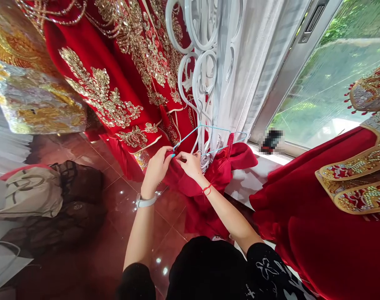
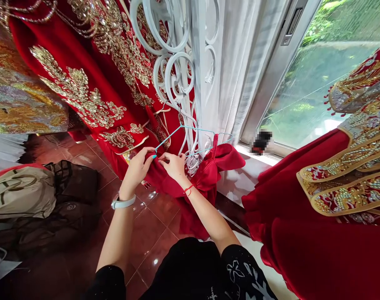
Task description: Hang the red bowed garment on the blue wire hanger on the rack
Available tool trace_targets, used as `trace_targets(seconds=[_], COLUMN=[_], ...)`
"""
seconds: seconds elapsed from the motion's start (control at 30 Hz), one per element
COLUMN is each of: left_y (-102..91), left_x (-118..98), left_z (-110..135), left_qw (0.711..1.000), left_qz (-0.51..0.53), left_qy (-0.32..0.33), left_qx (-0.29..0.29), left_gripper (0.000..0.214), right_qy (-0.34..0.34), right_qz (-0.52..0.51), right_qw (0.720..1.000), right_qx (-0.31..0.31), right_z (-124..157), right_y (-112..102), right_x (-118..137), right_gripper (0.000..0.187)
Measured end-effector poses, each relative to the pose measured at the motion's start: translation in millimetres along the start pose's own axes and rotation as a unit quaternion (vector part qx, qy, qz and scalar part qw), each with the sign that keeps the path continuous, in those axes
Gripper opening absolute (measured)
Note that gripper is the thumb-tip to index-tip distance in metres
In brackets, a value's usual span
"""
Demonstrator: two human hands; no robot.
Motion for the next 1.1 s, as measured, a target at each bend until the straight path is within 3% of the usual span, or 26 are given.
trace_targets(seconds=[0.2, 0.33, 0.4, 0.47, 0.53, 0.57, 0.63, 0.7, 0.8, 0.87, 0.9, 0.97, 1.1], left_y=[11.3, 15.2, 16.4, 17.1, 17.3, 17.3, 17.5, 17.7, 13.4, 13.0, 19.0, 48.2, 141.6], left_x=[-6.6, 1.1, 3.3, 4.9, 6.1, 6.4, 6.1, 3.1, -9.8, -24.3, -33.7, -57.4, -104.8], left_z=[-5.2, -1.2, -1.0, -2.8, -5.6, -7.0, -8.9, -8.6, -2.6, 3.4, 4.0, -4.5, -39.4], left_qw=[0.999, 0.998, 0.997, 0.997, 0.996, 0.996, 0.996, 0.996, 0.990, 0.979, 0.977, 0.985, 0.983], left_qz=[-0.032, -0.055, -0.061, -0.065, -0.073, -0.078, -0.084, -0.081, -0.076, -0.068, -0.060, -0.044, -0.016], left_qy=[0.008, -0.008, -0.011, -0.013, -0.013, -0.010, -0.003, 0.007, 0.025, 0.037, 0.048, 0.089, 0.161], left_qx=[-0.005, -0.029, -0.039, -0.046, -0.048, -0.048, -0.044, -0.048, -0.118, -0.187, -0.198, -0.144, 0.089], left_gripper=[0.028, 0.025, 0.025, 0.026, 0.028, 0.029, 0.030, 0.029, 0.028, 0.035, 0.040, 0.046, 0.042], right_qy=[-0.024, -0.092, -0.117, -0.095, -0.023, 0.014, 0.059, 0.070, 0.058, 0.054, 0.054, 0.050, 0.043], right_qz=[0.023, -0.034, -0.090, -0.107, -0.082, -0.078, -0.090, -0.097, -0.121, -0.122, -0.118, -0.122, -0.155], right_qw=[0.999, 0.993, 0.989, 0.969, 0.915, 0.894, 0.914, 0.948, 0.972, 0.971, 0.967, 0.955, 0.938], right_qx=[0.029, 0.065, -0.020, -0.199, -0.395, -0.440, -0.392, -0.295, -0.191, -0.198, -0.219, -0.267, -0.308], right_z=[-2.2, 6.2, 17.0, 36.2, 68.0, 80.1, 81.9, 75.9, 69.2, 67.5, 67.1, 66.9, 66.4], right_y=[-1.6, -11.7, -47.9, -109.8, -177.3, -202.7, -231.5, -242.5, -241.0, -243.2, -245.9, -251.5, -249.6], right_x=[-2.7, 3.1, -5.8, -38.1, -87.6, -113.1, -156.4, -184.0, -199.0, -199.7, -198.7, -195.1, -187.3], right_gripper=[0.015, 0.026, 0.029, 0.030, 0.030, 0.035, 0.050, 0.057, 0.053, 0.043, 0.039, 0.034, 0.035])
Point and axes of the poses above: each hand's wrist, its own z-axis away from the middle knuckle, its own y-axis out of the palm, x = y × z, the point moved 9 cm from there along -z, towards the middle knuckle, and after that the axes turned 3 degrees about z, right-handed, at the moved point
